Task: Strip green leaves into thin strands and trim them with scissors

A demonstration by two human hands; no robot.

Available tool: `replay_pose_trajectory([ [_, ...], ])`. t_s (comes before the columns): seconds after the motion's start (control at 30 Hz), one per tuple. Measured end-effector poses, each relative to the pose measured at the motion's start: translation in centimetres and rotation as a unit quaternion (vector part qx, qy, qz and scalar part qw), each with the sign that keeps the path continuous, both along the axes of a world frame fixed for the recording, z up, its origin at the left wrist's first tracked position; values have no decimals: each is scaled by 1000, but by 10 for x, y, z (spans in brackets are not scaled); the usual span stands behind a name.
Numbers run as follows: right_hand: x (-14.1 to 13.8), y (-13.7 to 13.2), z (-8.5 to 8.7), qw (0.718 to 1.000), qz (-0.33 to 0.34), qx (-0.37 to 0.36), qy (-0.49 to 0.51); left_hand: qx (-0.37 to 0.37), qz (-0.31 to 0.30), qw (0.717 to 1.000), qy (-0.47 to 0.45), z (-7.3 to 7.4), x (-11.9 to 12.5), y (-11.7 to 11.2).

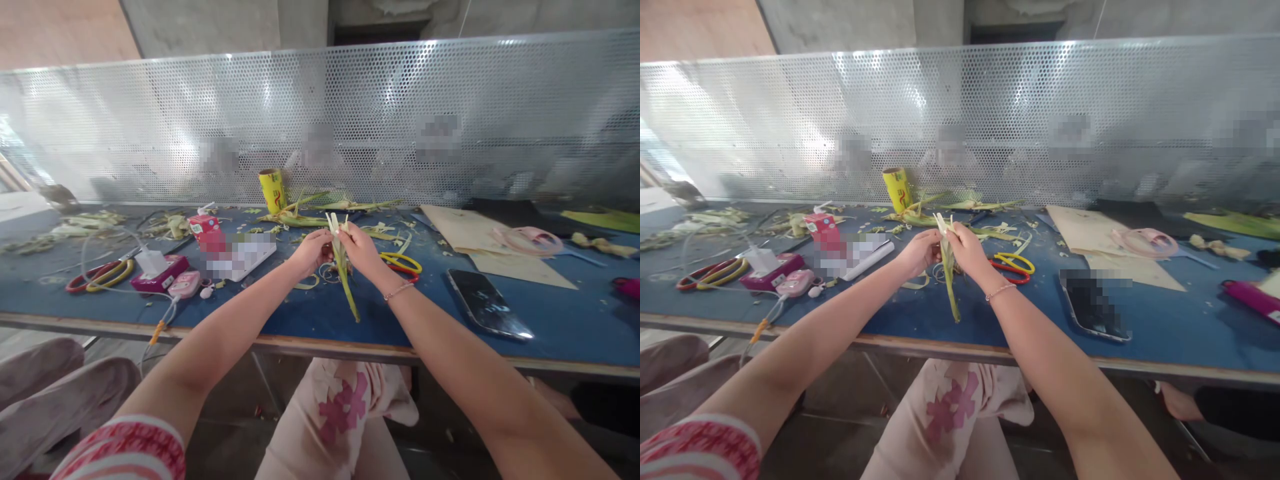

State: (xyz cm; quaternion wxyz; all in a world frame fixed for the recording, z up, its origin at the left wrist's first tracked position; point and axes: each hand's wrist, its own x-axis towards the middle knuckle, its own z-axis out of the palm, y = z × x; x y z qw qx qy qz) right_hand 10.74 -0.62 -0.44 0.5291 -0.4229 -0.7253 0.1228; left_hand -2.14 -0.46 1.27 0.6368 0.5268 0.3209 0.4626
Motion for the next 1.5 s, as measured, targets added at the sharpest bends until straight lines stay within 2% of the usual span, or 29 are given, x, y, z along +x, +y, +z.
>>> replay_pose_trajectory([
  [0.1,0,-1,1,1000,2,16,-8,0,-12,1000,-14,-1,0,1],
  [0.2,2,1,-1,1000,1,16,-6,26,5,999,27,-5,0,5],
  [0.43,3,7,-8,998,48,-40,16,112,36,987,114,-10,-1,10],
  [0.57,2,6,-7,996,45,-75,3,160,49,977,134,-11,-1,9],
  [0.8,0,0,-4,996,46,-75,-12,215,66,957,186,-14,-2,11],
  [0.9,0,0,-4,995,50,-87,5,195,66,964,169,-14,-2,11],
  [1.03,-1,1,-4,995,61,-71,17,119,48,988,91,-11,1,7],
  [1.23,-2,-1,-4,998,56,17,5,30,17,999,-36,-7,5,1],
  [1.5,2,-12,4,982,71,165,-61,-24,74,995,-64,-6,1,9],
])
